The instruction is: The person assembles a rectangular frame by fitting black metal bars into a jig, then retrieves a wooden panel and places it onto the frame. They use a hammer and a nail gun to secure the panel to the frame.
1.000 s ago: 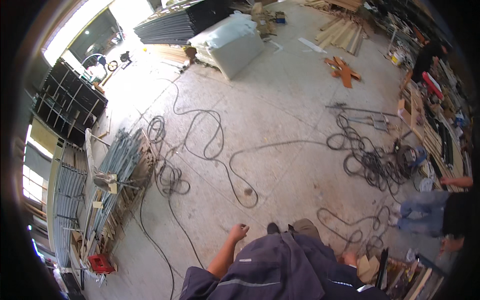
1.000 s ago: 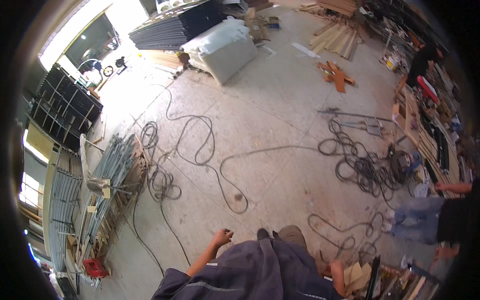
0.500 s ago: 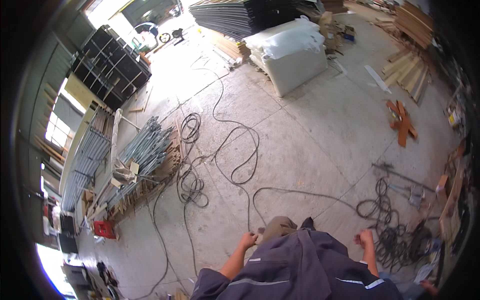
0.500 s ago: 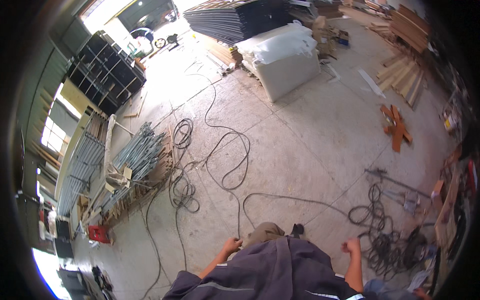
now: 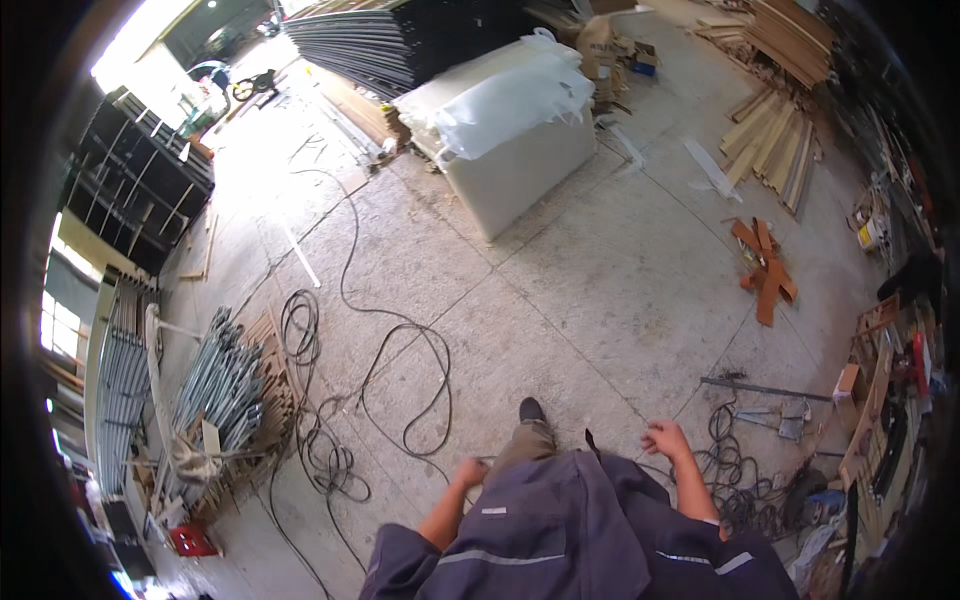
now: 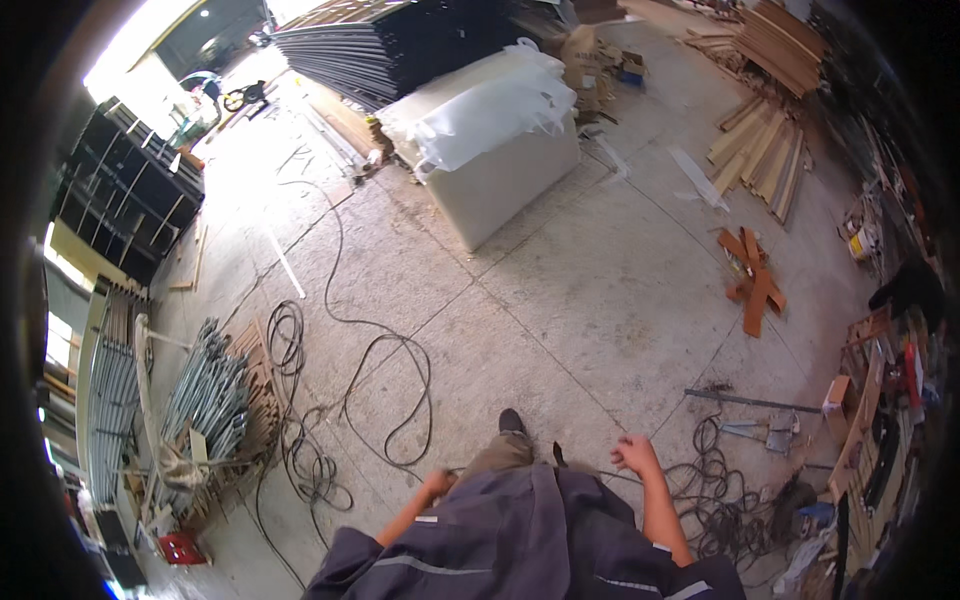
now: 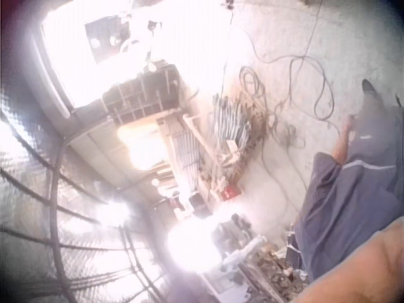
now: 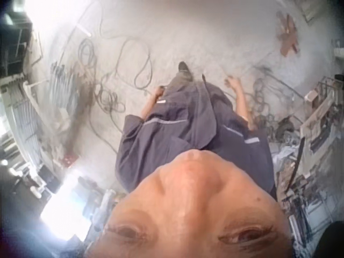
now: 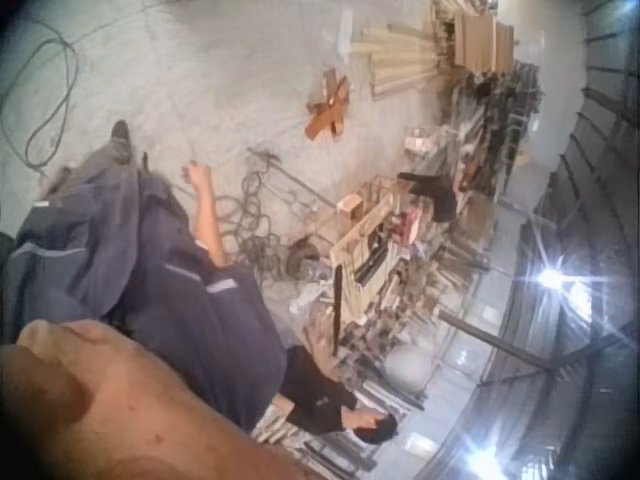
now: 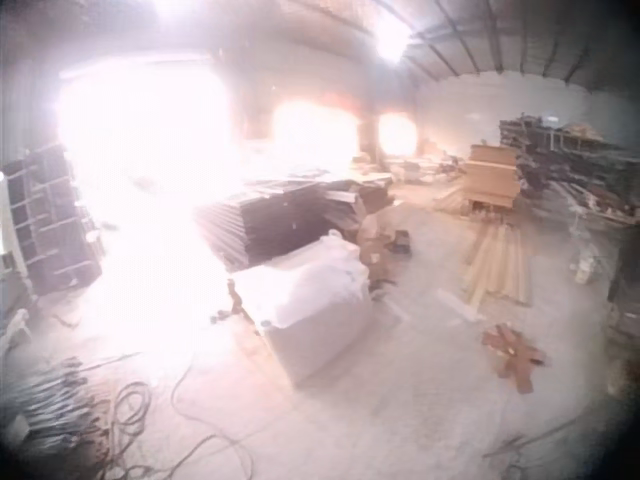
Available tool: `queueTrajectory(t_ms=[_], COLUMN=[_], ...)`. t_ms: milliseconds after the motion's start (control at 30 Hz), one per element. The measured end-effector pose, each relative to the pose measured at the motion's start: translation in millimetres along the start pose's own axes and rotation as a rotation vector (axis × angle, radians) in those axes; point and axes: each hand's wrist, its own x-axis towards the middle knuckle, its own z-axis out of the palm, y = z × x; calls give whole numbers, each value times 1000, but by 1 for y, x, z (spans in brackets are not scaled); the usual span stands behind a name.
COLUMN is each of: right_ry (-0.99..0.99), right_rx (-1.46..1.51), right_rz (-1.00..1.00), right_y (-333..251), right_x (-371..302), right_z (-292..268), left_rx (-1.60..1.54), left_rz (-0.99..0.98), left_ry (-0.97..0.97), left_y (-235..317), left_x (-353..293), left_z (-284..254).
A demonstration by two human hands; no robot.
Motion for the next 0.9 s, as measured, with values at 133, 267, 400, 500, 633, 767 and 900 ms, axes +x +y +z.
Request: queueTrajectory(t_ms=[133, 267, 400, 500, 633, 767, 900], right_ry=[29, 97, 124, -128, 95, 111, 92], right_rx=[-379, -1112, -1047, -1231, 46, 118, 116], right_rz=[-114, -427, -165, -443, 192, -111, -239], right_y=[66, 109, -18, -104, -306, -550, -682], right_x=[15, 55, 111, 213, 368, 437, 475], right_z=[-30, -70, -61, -108, -113, -97, -62], left_rx=[77, -444, -559, -315, -295, -419, -626], left_rz=[135, 198, 267, 97, -88, -337, -412], left_ry=[343, 430, 425, 351, 241, 190, 208], left_y=[90, 279, 374, 330, 299, 326, 323], left_x=[119, 185, 250, 294, 329, 344, 417], left_z=[-186, -330, -373, -340, -313, -348, -382])
